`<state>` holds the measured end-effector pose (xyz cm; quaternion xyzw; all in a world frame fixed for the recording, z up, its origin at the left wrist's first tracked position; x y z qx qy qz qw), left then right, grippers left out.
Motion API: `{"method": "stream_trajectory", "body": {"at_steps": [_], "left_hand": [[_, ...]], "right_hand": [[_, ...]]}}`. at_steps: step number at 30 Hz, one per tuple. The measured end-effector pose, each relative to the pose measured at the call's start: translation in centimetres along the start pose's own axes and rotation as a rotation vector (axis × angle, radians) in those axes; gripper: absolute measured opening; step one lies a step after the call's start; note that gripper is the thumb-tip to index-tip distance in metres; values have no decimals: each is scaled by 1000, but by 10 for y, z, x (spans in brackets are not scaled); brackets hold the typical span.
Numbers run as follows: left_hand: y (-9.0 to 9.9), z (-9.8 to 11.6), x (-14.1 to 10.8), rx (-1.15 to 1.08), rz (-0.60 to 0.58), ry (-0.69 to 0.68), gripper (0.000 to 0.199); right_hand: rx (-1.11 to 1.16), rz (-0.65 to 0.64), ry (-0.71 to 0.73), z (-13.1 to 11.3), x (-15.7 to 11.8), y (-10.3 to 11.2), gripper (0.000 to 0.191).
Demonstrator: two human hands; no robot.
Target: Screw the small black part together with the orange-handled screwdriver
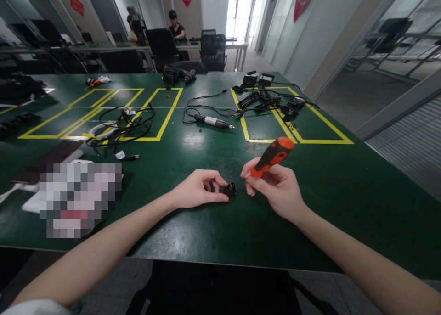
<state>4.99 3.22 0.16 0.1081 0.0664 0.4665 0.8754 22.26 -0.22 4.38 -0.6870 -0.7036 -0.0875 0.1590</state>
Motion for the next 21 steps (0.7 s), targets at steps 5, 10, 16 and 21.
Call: {"method": "stream_trajectory", "body": {"at_steps": [5, 10, 16, 21], "left_hand": [[-1, 3, 1, 20, -29, -13, 29], [-4, 3, 0, 23, -38, -22, 62], [-2, 1, -1, 16, 29, -51, 43], [-3, 3, -3, 84, 33, -81, 33]], "right_hand": [[50, -61, 0, 1, -1, -5, 26], [148, -51, 15, 3, -3, -4, 19], [25, -53, 20, 0, -1, -2, 21], [107, -79, -16, 4, -2, -4, 25]]}}
Point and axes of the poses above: each hand's wrist, its own x-axis towards the middle knuckle, its own y-axis out of the back of the hand, z = x × y, the point moved 6 cm from there along x, towards the middle knuckle, and after that the axes turned 9 degrees about z, right-handed, at the moved point
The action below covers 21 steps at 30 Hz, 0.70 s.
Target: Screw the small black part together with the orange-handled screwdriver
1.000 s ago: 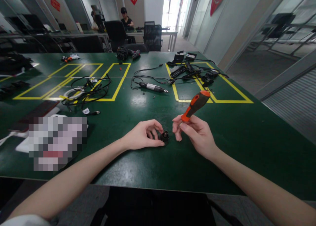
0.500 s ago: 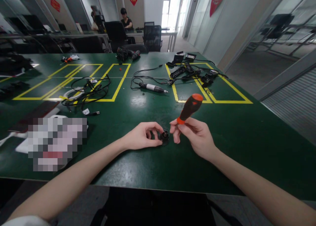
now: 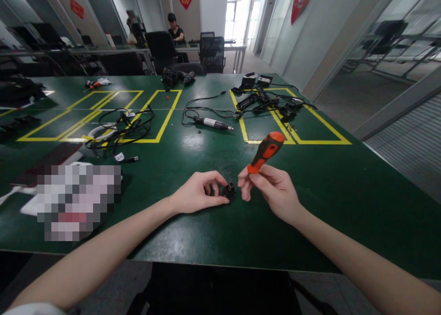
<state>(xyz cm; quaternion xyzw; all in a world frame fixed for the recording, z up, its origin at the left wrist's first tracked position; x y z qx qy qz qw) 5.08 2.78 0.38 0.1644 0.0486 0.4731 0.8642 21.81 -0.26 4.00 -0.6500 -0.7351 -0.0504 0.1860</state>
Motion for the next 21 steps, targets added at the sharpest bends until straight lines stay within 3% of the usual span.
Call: {"method": "stream_trajectory", "body": {"at_steps": [11, 17, 21], "left_hand": [[1, 0, 1, 25, -16, 6, 35], [1, 3, 0, 12, 19, -37, 57], [-1, 1, 1, -6, 1, -23, 41]], "right_hand": [[-58, 30, 15, -7, 2, 0, 24], [22, 0, -63, 1, 2, -2, 22], [64, 14, -39, 1, 2, -1, 20]]}}
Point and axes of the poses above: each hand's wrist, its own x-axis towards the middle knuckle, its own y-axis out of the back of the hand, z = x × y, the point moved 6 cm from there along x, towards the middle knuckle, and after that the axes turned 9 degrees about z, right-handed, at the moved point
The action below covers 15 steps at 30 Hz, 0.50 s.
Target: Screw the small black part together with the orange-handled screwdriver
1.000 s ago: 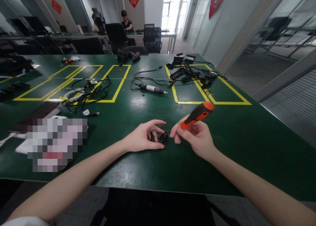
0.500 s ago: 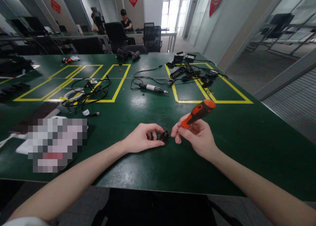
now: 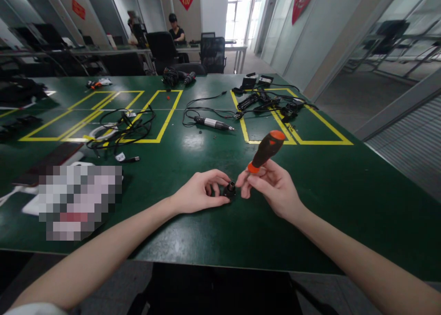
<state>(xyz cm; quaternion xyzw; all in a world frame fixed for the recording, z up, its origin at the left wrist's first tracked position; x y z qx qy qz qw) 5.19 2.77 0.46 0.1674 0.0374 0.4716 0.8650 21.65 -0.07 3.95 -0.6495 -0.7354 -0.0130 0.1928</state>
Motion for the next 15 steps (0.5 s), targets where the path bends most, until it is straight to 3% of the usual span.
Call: {"method": "stream_trajectory", "body": {"at_steps": [6, 15], "left_hand": [[0, -2, 0, 32, -10, 15, 33], [0, -2, 0, 37, -14, 17, 33]], "right_hand": [[-131, 16, 23, -4, 1, 2, 22], [-70, 26, 4, 1, -1, 2, 22]]}}
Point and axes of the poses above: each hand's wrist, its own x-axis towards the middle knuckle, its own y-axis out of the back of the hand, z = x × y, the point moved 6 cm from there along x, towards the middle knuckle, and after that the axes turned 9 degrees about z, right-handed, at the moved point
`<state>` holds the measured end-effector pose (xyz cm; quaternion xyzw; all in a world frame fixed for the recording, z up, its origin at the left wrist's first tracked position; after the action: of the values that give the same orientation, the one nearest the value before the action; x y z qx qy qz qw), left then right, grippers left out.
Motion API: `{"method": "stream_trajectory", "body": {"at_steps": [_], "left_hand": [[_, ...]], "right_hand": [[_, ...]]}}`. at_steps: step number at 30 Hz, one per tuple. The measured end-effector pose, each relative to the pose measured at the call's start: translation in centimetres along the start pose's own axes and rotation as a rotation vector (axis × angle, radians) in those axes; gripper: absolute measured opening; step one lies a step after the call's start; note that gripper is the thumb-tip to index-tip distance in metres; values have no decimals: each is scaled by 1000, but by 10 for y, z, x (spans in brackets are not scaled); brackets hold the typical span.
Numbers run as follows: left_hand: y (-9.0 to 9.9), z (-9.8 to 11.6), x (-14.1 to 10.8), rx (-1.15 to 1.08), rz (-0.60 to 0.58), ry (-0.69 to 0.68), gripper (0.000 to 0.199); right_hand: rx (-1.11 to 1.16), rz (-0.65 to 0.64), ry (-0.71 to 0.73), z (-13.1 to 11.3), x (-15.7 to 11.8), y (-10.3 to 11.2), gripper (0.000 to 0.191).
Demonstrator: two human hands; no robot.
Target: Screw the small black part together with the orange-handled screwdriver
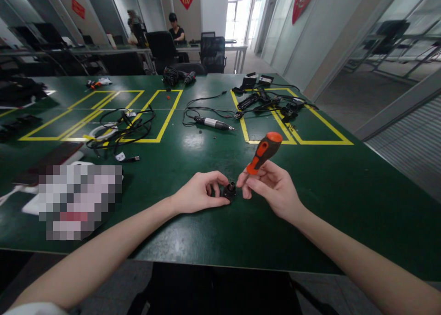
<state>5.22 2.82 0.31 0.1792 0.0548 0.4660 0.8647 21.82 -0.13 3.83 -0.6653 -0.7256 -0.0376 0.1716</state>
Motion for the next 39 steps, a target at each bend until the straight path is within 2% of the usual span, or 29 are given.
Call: {"method": "stream_trajectory", "body": {"at_steps": [6, 12, 19, 26, 32, 39], "left_hand": [[-1, 1, 1, -1, -3, -3, 35], [-2, 1, 1, 38, 3, -23, 36], [-2, 3, 0, 56, 0, -39, 34], [-2, 2, 0, 71, 0, -37, 33], [-3, 3, -1, 43, -15, -37, 51], [-3, 4, 0, 61, -15, -42, 33]], "right_hand": [[-86, 21, 3, -2, 0, 0, 24], [-77, -35, 34, -3, 0, -3, 27], [-83, 58, 15, -2, 0, 2, 27], [-105, 11, 35, -5, 2, 1, 21], [0, 10, 38, -3, -1, 0, 21], [-107, 20, 24, -4, -1, 3, 24]]}}
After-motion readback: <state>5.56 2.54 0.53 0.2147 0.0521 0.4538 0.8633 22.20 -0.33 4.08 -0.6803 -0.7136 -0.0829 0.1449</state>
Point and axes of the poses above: each hand's wrist, its own x-axis towards the middle knuckle, its own y-axis out of the back of the hand, z = x × y, the point moved 6 cm from there along x, towards the middle knuckle, and after that the axes turned 9 degrees about z, right-handed, at the moved point
